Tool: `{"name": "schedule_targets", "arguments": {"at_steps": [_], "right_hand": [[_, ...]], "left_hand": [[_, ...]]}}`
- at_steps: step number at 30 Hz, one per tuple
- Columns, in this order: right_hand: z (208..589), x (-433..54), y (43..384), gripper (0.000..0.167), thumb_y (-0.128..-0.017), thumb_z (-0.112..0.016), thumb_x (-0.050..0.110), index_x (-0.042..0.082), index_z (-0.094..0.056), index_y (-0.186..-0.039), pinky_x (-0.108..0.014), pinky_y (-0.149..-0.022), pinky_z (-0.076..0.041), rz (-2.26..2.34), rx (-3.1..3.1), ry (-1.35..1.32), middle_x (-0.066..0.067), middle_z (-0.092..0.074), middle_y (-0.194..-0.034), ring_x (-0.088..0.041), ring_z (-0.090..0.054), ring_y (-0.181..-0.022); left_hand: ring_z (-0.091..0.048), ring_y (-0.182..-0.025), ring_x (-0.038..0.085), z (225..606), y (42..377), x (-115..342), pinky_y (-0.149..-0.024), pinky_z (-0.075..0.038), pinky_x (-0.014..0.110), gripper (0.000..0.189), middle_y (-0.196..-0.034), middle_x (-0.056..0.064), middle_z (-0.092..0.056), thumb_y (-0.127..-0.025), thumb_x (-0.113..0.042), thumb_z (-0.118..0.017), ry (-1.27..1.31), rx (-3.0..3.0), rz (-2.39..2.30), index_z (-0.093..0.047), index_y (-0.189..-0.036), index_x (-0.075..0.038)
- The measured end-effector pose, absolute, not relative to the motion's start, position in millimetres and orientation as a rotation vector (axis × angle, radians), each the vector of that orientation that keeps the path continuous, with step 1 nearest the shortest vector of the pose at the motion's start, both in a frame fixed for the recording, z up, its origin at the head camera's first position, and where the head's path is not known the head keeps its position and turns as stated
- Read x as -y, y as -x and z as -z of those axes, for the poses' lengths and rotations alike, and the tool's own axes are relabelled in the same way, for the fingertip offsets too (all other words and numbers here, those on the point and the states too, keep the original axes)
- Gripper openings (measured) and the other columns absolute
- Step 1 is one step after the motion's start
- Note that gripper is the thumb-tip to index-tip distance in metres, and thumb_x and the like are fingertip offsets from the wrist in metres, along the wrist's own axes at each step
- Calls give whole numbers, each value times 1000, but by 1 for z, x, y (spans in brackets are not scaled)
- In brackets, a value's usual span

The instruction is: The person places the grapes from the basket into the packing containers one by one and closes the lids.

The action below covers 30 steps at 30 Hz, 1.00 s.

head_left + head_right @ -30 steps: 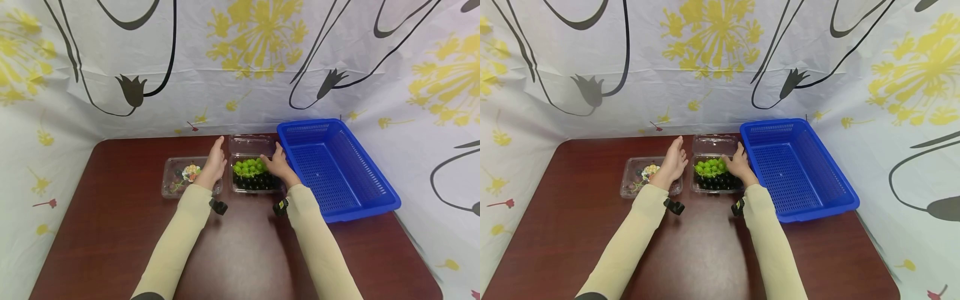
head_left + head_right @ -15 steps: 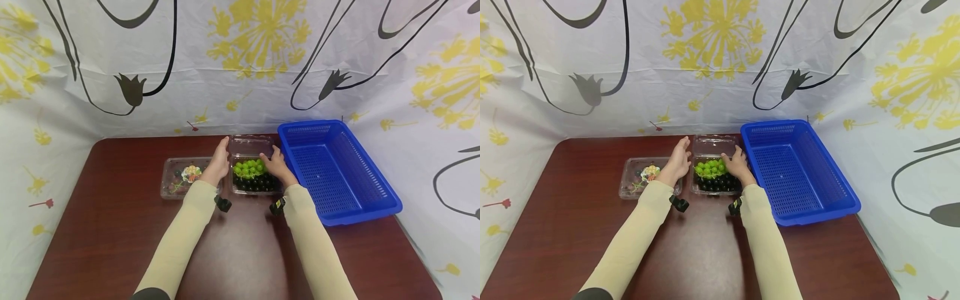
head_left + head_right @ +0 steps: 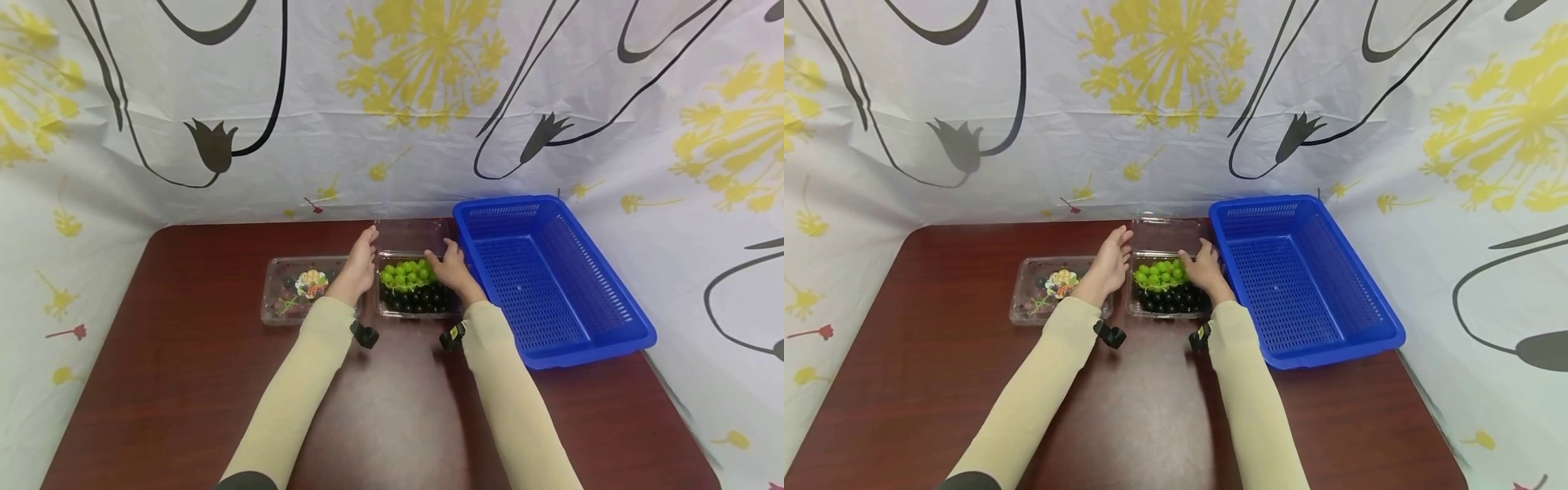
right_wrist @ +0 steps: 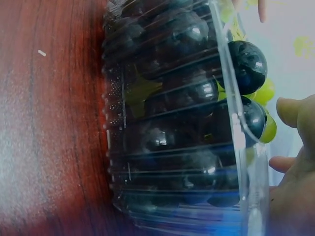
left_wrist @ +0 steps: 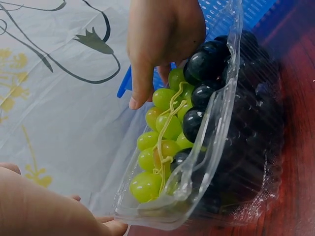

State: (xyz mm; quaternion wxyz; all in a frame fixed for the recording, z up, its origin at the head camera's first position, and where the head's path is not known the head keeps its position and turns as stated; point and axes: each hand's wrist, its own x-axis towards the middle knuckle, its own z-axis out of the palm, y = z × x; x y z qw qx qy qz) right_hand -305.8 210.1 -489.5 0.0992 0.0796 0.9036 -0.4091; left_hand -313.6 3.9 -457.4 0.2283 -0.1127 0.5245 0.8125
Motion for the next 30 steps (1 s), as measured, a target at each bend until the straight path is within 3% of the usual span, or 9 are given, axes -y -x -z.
{"name": "schedule_targets", "arguments": {"at_steps": [7, 12, 15, 18, 22, 26, 30], "right_hand": [[485, -208, 300, 69, -102, -43, 37, 1, -9, -150, -55, -118, -16, 1245, -2723, -243, -33, -14, -153, -43, -15, -145], [484, -209, 299, 73, -102, -46, 30, -3, -2, -150, -52, -118, -18, 1306, -2741, -240, -36, -15, -152, -42, -15, -145], [483, -210, 298, 78, -101, -48, 27, -5, 4, -150, -51, -119, -16, 1313, -2742, -247, -36, -9, -153, -43, -11, -146], [482, -209, 298, 82, -101, -48, 27, -6, 9, -150, -52, -120, -10, 1270, -2744, -257, -34, 0, -156, -42, -3, -148], [482, -209, 298, 84, -100, -48, 27, -8, 10, -150, -53, -120, -6, 1192, -2762, -265, -34, 4, -156, -42, 1, -148], [483, -209, 299, 84, -99, -50, 27, -10, 7, -149, -53, -120, -7, 1152, -2794, -264, -36, 1, -155, -43, -2, -147], [483, -210, 297, 85, -99, -50, 28, -9, 6, -150, -53, -120, -7, 1172, -2784, -256, -34, 2, -156, -42, -2, -148]], "left_hand": [[-2, -151, 30, 458, 311, -6, -123, 1, 41, 52, -163, 12, -6, -106, -35, -26, 348, -1417, -2254, -15, -156, -23], [-7, -151, 29, 476, 321, -10, -122, 4, 42, 58, -162, 11, -15, -103, -38, -37, 382, -1381, -2322, -17, -155, -24], [-5, -151, 23, 518, 346, -13, -122, 5, 41, 64, -162, 4, -18, -98, -44, -50, 383, -1365, -2340, -23, -153, -29], [-3, -151, 18, 541, 363, -16, -122, 3, 39, 60, -161, -1, -17, -95, -45, -55, 416, -1414, -2321, -34, -149, -29], [-5, -150, 17, 533, 359, -16, -123, 1, 41, 52, -158, 0, -22, -98, -37, -52, 433, -1453, -2309, -39, -147, -22], [-30, -138, 17, 572, 378, -16, -121, -14, 40, 44, -138, -4, -44, -91, -40, -63, 305, -1435, -2390, -52, -131, -27], [-44, -117, 17, 521, 346, -15, -110, -32, 34, 32, -119, 2, -50, -98, -26, -54, 336, -1409, -2423, -51, -128, -14]]}}
